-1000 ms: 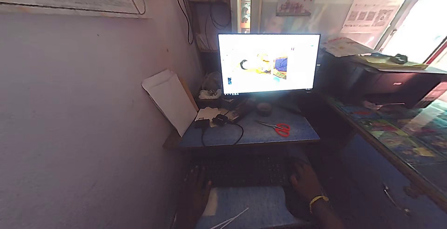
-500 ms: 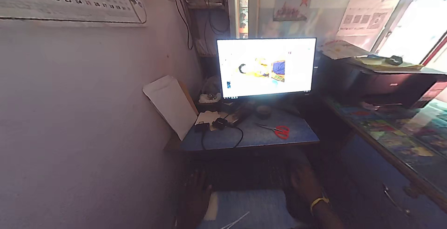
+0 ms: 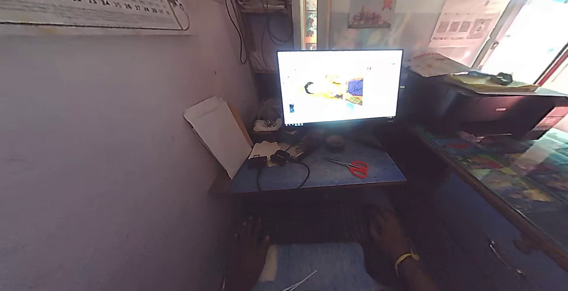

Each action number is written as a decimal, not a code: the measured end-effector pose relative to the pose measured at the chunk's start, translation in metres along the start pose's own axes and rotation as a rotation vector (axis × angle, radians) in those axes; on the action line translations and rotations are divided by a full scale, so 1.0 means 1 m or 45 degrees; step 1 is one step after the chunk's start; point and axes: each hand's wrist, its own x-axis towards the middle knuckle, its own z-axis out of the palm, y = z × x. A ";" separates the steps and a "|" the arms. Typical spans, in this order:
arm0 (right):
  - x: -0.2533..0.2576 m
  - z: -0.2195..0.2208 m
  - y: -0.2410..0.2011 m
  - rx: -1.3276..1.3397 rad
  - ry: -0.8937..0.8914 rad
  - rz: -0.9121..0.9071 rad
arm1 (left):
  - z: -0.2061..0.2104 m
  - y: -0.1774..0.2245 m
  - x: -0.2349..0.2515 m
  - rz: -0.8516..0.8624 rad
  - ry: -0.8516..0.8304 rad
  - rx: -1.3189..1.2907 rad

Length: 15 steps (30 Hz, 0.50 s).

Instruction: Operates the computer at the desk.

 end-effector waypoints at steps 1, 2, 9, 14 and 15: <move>0.000 0.001 0.001 -0.002 0.014 -0.010 | 0.000 0.000 0.000 0.000 0.008 -0.002; 0.000 0.002 0.002 -0.002 0.028 -0.021 | 0.001 0.000 0.000 0.000 0.017 -0.006; -0.001 0.003 0.001 0.011 0.055 -0.041 | 0.006 -0.002 -0.002 0.005 0.056 -0.010; -0.001 -0.001 0.000 0.025 -0.014 -0.005 | 0.008 -0.005 -0.001 0.042 0.055 0.022; -0.001 -0.001 0.000 0.015 -0.014 -0.009 | 0.008 -0.004 -0.001 0.042 0.053 0.022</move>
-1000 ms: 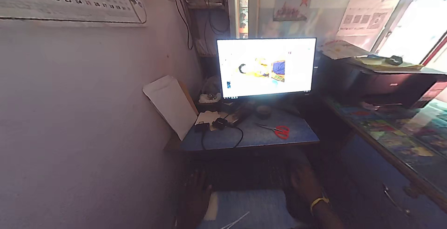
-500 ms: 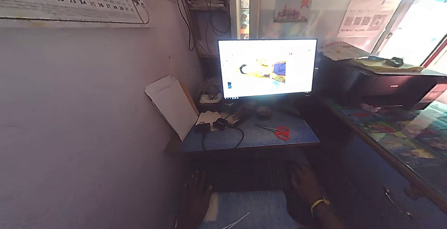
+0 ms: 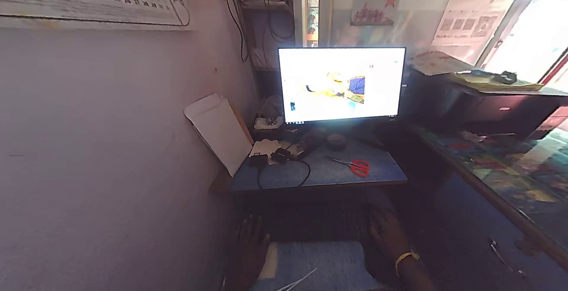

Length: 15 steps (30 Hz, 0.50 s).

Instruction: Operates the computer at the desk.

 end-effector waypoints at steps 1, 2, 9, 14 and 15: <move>0.000 0.000 0.001 -0.008 0.008 -0.010 | 0.000 0.000 0.000 -0.002 -0.002 -0.003; 0.001 0.001 0.001 -0.015 0.020 -0.018 | -0.001 0.001 0.000 -0.007 0.000 -0.006; 0.001 0.005 0.003 -0.036 0.079 -0.038 | 0.000 0.001 0.001 -0.017 -0.011 0.001; 0.001 0.007 0.005 -0.034 0.093 -0.047 | -0.002 0.002 0.000 -0.020 -0.014 -0.007; 0.001 0.007 0.004 -0.035 0.086 -0.043 | -0.002 0.002 -0.001 -0.015 -0.013 -0.006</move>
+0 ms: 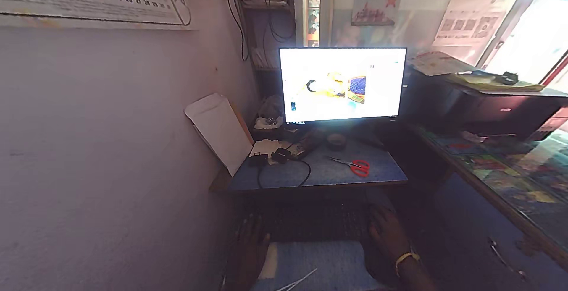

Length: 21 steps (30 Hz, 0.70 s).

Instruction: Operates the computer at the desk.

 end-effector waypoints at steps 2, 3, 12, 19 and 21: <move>0.000 -0.001 -0.001 0.006 -0.005 0.003 | 0.000 -0.001 0.000 0.007 0.005 0.010; 0.000 -0.001 -0.001 0.005 0.000 0.002 | 0.000 -0.001 0.000 0.004 0.000 0.009; 0.000 -0.001 -0.001 0.015 -0.022 0.033 | 0.002 -0.001 0.001 0.000 0.017 0.005; 0.001 0.000 0.000 0.006 -0.006 0.039 | 0.005 -0.002 0.001 0.001 0.030 -0.005; 0.001 0.000 0.000 0.010 -0.009 0.041 | 0.005 -0.003 0.001 0.000 0.035 -0.005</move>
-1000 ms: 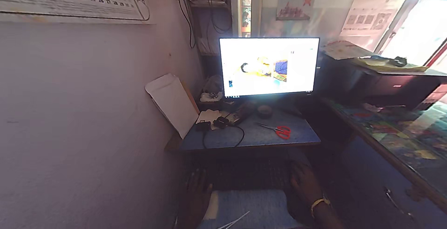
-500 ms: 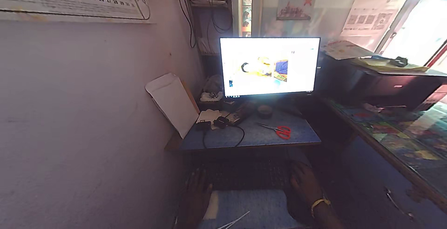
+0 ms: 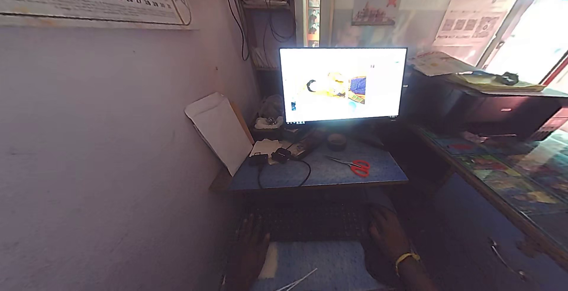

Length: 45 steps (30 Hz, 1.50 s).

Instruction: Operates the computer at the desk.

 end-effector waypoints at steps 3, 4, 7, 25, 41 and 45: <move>0.001 0.000 0.000 -0.003 0.022 -0.007 | -0.002 0.000 0.001 -0.002 -0.009 -0.007; 0.001 0.001 0.000 -0.005 0.033 -0.014 | -0.002 0.000 0.001 -0.001 -0.010 -0.010; 0.002 -0.003 -0.003 -0.025 -0.013 0.036 | -0.005 0.002 0.002 0.001 -0.016 0.008; 0.002 -0.004 -0.005 0.027 -0.047 0.089 | -0.031 0.016 0.005 -0.057 -0.155 -0.002; 0.004 -0.014 -0.007 -0.024 -0.269 0.139 | -0.033 0.017 0.006 -0.055 -0.206 -0.024; 0.004 -0.013 -0.006 -0.043 -0.243 0.128 | -0.030 0.016 0.004 -0.057 -0.185 -0.031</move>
